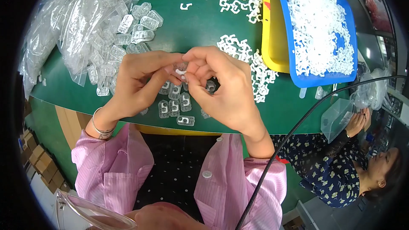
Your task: The person assembles small white plastic hooks into clear plastic housings by hand.
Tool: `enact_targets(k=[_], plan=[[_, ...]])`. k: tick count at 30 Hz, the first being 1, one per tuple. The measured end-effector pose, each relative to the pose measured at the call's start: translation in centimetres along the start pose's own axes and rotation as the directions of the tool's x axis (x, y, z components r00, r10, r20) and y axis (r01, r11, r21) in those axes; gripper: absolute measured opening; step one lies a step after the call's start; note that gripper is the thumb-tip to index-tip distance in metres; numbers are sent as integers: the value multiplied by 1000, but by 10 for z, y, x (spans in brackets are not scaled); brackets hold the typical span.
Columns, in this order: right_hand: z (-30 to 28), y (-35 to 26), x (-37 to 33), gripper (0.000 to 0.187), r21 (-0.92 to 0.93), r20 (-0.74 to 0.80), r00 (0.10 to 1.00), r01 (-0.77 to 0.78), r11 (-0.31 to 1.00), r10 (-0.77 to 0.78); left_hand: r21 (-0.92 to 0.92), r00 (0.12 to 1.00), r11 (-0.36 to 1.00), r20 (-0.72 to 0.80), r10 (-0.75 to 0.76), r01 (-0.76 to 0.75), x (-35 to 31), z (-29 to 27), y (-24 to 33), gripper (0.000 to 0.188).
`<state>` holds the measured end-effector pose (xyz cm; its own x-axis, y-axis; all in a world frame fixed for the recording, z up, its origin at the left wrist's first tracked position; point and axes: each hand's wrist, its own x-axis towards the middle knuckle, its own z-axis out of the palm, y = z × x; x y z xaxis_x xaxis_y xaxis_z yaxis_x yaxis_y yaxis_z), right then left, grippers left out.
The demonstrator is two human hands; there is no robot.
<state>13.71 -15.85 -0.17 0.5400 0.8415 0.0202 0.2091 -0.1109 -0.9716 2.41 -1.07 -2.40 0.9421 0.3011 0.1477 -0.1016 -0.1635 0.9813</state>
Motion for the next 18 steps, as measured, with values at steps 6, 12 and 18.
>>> enact_targets(k=[6, 12, 18], plan=[[6, 0, -1, 36, -293, -41, 989, 123, 948, -141, 252, 974, 942, 14, 226, -222, 4, 6, 0, 20], [9, 0, -3, 37, -495, -87, 941, 244, 834, -326, 104, 998, 993, 24, 53, -55, 0, 4, -3, 21], [2, 10, -3, 24, -265, -109, 974, 164, 950, -199, -372, 980, 912, -30, -197, 172, -1, 5, 6, 20]])
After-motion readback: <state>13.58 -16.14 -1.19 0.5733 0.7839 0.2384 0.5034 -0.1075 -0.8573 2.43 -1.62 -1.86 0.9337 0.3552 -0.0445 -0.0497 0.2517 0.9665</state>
